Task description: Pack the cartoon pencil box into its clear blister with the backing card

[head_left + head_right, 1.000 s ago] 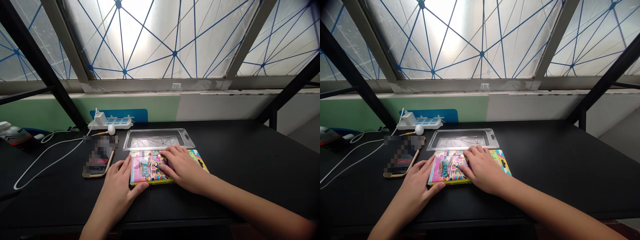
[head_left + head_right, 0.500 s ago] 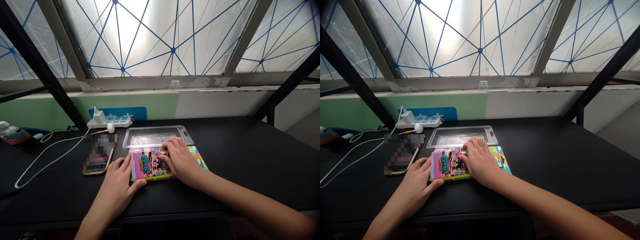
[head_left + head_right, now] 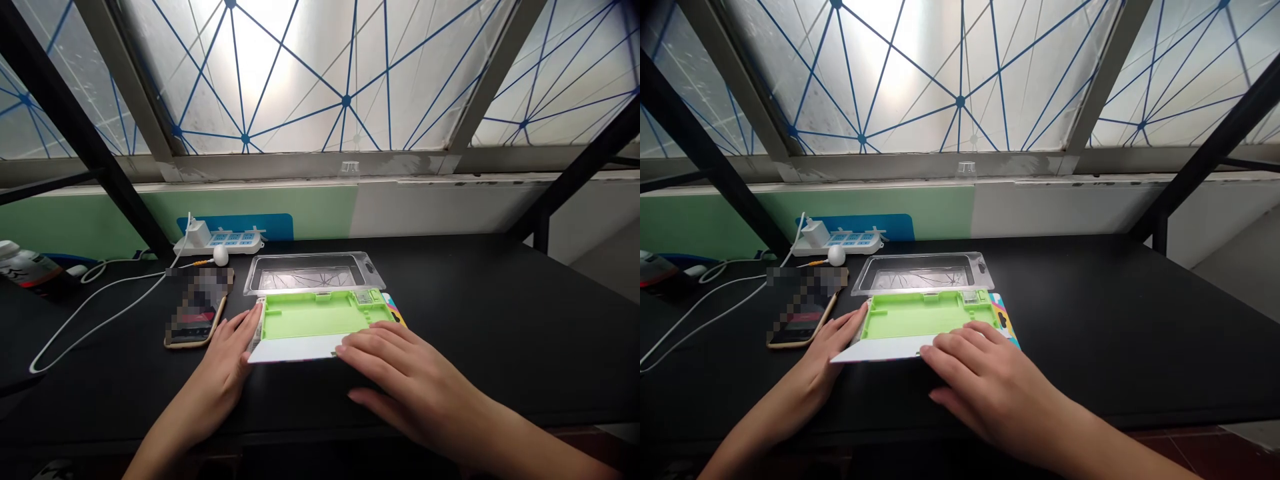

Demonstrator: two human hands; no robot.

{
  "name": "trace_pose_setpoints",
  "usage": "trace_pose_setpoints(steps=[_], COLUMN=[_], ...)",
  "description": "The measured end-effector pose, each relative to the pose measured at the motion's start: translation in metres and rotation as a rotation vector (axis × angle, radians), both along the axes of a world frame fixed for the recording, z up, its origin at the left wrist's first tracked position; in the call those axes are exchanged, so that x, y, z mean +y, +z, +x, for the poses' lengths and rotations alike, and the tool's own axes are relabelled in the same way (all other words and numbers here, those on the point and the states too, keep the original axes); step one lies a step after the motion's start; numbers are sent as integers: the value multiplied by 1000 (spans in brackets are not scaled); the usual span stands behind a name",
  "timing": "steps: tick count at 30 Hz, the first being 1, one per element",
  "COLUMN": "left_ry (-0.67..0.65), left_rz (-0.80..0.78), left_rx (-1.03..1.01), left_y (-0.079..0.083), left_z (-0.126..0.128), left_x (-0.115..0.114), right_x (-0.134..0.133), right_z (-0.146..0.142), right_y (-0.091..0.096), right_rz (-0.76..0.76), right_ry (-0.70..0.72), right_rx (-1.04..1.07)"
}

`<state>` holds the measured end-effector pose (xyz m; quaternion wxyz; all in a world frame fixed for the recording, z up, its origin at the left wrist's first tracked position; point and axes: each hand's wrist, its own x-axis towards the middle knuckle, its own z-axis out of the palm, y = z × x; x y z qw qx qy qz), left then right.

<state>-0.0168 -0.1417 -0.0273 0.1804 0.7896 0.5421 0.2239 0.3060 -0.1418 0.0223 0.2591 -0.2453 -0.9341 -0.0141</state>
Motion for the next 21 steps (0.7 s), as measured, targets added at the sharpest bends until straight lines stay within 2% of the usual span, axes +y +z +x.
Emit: trace_pose_setpoints(steps=[3,7,10,15,21], left_ry=[-36,-14,41,97,133], left_rz=[8,-17,-48,-64,-95], left_rx=[-40,-29,12,4,-159], left_y=[-2,-1,-2,-8,-10], left_z=[-6,-5,0,1,-4], left_x=[-2,-1,1,1,-3], right_x=[4,17,26,32,31], right_z=[31,71,89,98,91], right_y=[-4,-24,-42,-61,-54], right_rz=[-131,-235,-314,-464,-444], right_ry=[3,-128,-228,-361,-377], right_rx=[-36,-57,-63,51,175])
